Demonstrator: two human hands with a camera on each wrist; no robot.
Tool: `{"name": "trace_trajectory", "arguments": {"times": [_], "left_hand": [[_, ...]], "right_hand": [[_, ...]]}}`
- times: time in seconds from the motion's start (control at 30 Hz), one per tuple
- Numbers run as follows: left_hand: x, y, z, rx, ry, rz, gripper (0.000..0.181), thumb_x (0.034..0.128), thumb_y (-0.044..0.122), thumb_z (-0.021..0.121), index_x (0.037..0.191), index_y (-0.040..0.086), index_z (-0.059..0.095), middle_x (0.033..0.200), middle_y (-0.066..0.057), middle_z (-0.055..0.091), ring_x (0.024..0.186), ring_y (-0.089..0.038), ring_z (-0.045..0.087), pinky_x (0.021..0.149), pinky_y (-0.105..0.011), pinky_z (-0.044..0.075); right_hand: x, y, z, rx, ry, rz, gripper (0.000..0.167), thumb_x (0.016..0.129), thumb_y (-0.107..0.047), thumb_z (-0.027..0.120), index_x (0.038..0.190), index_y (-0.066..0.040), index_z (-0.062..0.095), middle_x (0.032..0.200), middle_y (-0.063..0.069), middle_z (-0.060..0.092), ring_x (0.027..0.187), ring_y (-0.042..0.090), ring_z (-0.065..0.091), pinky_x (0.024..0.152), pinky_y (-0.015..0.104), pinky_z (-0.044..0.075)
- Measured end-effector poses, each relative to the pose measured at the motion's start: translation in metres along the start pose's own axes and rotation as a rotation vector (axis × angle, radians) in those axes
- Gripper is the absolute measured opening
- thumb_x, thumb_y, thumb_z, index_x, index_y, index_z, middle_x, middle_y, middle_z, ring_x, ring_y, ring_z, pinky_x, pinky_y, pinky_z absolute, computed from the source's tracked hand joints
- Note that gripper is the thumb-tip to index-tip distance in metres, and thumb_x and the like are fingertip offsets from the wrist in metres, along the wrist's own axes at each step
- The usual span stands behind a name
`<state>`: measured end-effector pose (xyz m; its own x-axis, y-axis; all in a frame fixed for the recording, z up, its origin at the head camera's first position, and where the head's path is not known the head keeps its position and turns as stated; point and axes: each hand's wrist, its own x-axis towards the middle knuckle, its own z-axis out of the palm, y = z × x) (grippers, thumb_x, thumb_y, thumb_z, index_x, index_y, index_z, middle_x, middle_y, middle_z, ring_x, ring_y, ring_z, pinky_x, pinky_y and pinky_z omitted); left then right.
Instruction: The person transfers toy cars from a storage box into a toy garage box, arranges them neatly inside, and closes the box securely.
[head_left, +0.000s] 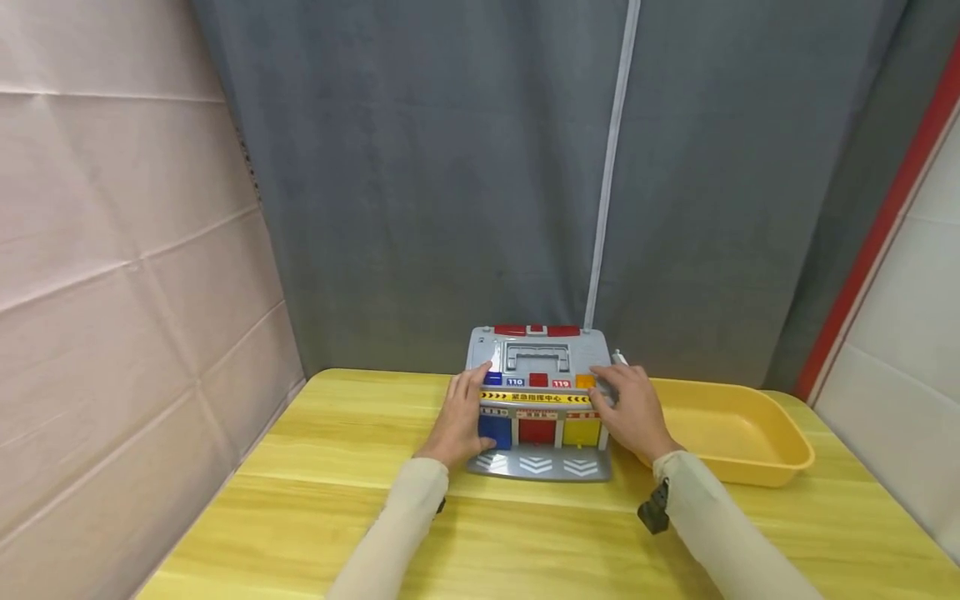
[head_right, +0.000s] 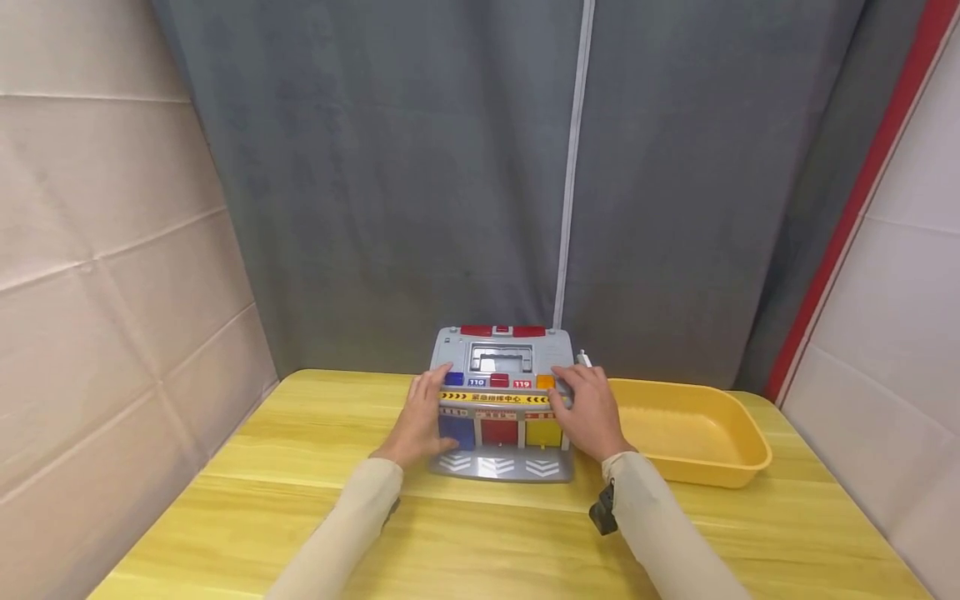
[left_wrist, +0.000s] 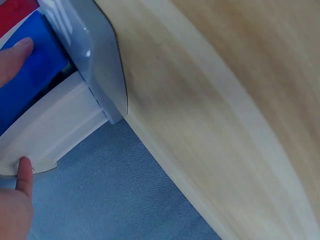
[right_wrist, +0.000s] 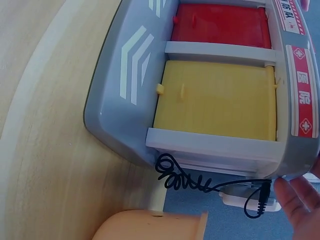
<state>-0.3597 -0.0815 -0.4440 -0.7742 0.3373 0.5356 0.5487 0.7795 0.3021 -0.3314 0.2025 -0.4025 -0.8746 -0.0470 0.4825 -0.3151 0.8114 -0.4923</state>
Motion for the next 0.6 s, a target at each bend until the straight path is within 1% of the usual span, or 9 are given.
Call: {"name": "trace_trajectory", "arguments": {"times": [0.1, 0.2, 0.3, 0.4, 0.5, 0.6], "left_hand": [[0.0000, 0.0010, 0.0021, 0.023, 0.021, 0.015, 0.130, 0.0551, 0.012, 0.100, 0.158, 0.020, 0.020, 0.147, -0.007, 0.041, 0.133, -0.025, 0.039, 0.121, -0.041, 0.043], [0.0000, 0.0021, 0.0043, 0.066, 0.062, 0.036, 0.129, 0.0535, 0.011, 0.100, 0.156, 0.020, 0.023, 0.143, -0.009, 0.045, 0.131, -0.026, 0.042, 0.118, -0.041, 0.046], [0.0014, 0.0047, 0.0073, 0.103, 0.102, 0.058, 0.127, 0.0529, 0.009, 0.099, 0.155, 0.023, 0.026, 0.141, -0.011, 0.047, 0.130, -0.029, 0.044, 0.116, -0.043, 0.049], [0.0025, 0.0070, 0.0093, 0.115, 0.131, 0.067, 0.125, 0.0529, 0.006, 0.099, 0.154, 0.026, 0.029, 0.140, -0.014, 0.048, 0.130, -0.031, 0.046, 0.114, -0.045, 0.050], [0.0022, 0.0073, 0.0097, 0.128, 0.138, 0.065, 0.123, 0.0533, 0.006, 0.099, 0.153, 0.028, 0.031, 0.141, -0.014, 0.048, 0.130, -0.031, 0.046, 0.113, -0.045, 0.051], [0.0011, 0.0069, 0.0071, 0.138, 0.108, 0.049, 0.122, 0.0558, 0.009, 0.099, 0.154, 0.029, 0.030, 0.143, -0.012, 0.047, 0.131, -0.030, 0.045, 0.112, -0.045, 0.052]], "right_hand": [[-0.0014, 0.0004, -0.0003, -0.004, 0.015, -0.011, 0.040, 0.094, -0.022, 0.065, 0.131, -0.006, 0.065, 0.133, 0.018, 0.064, 0.112, 0.032, 0.048, 0.096, 0.051, 0.048], [-0.0025, 0.0003, 0.0006, -0.004, 0.034, -0.030, 0.039, 0.094, -0.021, 0.065, 0.129, -0.005, 0.066, 0.130, 0.018, 0.065, 0.111, 0.032, 0.050, 0.096, 0.052, 0.048], [-0.0030, 0.0009, 0.0013, -0.005, 0.064, -0.048, 0.038, 0.093, -0.020, 0.065, 0.128, -0.005, 0.067, 0.128, 0.018, 0.066, 0.111, 0.032, 0.050, 0.097, 0.052, 0.048], [-0.0033, 0.0014, 0.0022, 0.000, 0.088, -0.058, 0.037, 0.093, -0.019, 0.065, 0.127, -0.004, 0.067, 0.127, 0.019, 0.066, 0.111, 0.033, 0.051, 0.098, 0.052, 0.047], [-0.0043, 0.0013, 0.0025, -0.001, 0.082, -0.061, 0.037, 0.093, -0.018, 0.064, 0.128, -0.004, 0.066, 0.128, 0.019, 0.065, 0.114, 0.034, 0.051, 0.100, 0.054, 0.047], [-0.0071, 0.0007, 0.0010, 0.002, 0.055, -0.054, 0.039, 0.095, -0.019, 0.063, 0.131, -0.004, 0.064, 0.131, 0.020, 0.063, 0.116, 0.035, 0.050, 0.103, 0.056, 0.046]]}}
